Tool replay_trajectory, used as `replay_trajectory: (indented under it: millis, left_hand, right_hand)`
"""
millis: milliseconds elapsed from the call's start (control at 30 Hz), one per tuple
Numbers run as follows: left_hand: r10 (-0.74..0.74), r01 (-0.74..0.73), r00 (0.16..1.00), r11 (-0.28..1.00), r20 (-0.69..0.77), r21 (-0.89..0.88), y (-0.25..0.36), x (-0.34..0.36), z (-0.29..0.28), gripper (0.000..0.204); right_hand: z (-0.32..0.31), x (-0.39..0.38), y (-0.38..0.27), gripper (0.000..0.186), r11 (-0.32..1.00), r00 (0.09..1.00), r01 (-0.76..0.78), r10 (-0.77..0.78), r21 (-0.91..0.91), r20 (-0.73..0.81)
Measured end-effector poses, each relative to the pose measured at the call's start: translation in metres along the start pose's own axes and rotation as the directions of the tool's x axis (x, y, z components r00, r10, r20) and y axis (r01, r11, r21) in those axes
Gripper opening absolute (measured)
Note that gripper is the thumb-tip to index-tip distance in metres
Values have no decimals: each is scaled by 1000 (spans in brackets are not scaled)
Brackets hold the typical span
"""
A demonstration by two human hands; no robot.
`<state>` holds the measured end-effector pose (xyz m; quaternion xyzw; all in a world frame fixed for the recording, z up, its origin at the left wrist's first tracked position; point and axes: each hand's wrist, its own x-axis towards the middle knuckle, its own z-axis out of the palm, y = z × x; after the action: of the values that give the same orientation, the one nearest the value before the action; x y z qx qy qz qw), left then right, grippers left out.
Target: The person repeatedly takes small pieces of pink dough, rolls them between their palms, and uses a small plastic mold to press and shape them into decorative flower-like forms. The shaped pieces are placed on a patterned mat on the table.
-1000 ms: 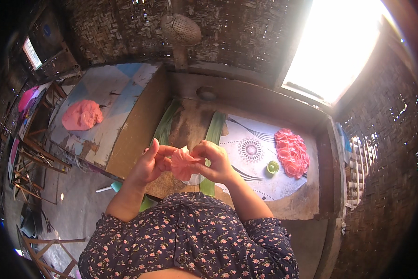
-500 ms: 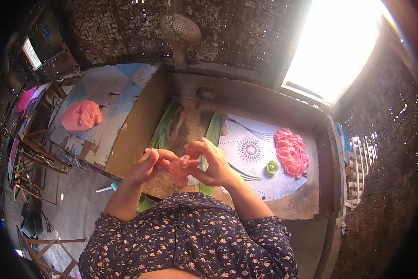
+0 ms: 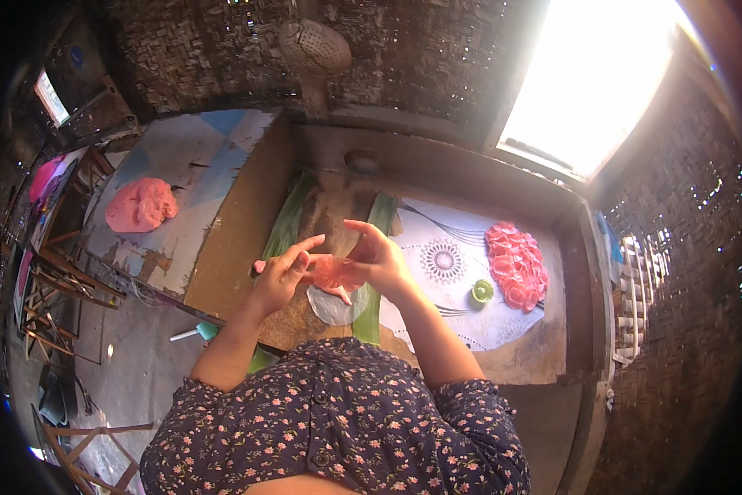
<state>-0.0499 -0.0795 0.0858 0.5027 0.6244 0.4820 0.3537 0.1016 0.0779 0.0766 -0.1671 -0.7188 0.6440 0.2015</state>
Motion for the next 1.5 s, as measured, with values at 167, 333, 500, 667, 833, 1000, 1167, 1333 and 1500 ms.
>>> replay_trajectory:
  millis: [167, 333, 500, 667, 833, 1000, 1167, 1333, 1500]
  left_hand:
    - [-76, 64, 996, 980, -55, -189, -36, 0, 5, 67]
    - [-202, 158, 972, 938, -117, -307, -52, -21, -1, 61]
    - [-294, 218, 946, 891, -139, -398, -63, -34, -4, 50]
    - [-323, 236, 934, 875, -149, -422, -73, -42, -6, 51]
    - [-373, 273, 915, 855, -157, -440, -72, -50, -9, 48]
    - [-392, 282, 903, 851, -177, -442, -89, -54, -9, 44]
    - [-364, 287, 878, 920, -310, -268, -145, -44, 5, 35]
    - [-397, 626, 760, 663, -515, 411, -189, -18, 36, 49]
    - [-344, 637, 764, 535, -545, 555, -192, -9, 61, 57]
  right_hand:
    - [-45, 22, 72, 61, 823, 885, -399, 461, 404, -66]
    - [-105, 28, 136, 70, 796, 714, -432, 589, 424, -379]
    - [-135, 40, 178, 68, 795, 711, -301, 555, 526, -432]
    - [-144, 32, 205, 55, 856, 478, -398, 500, 329, -722]
    - [-161, -1, 229, 56, 721, 570, -617, 134, -315, -810]
    - [-170, -13, 236, 49, 600, 667, -578, -42, -553, -744]
    - [-120, 5, 204, 20, 576, 723, -406, -272, -709, -635]
    - [6, 30, 188, 17, 625, 978, 97, -204, -774, -41]
    - [68, 39, 199, 26, 404, 931, 362, -196, -840, 307]
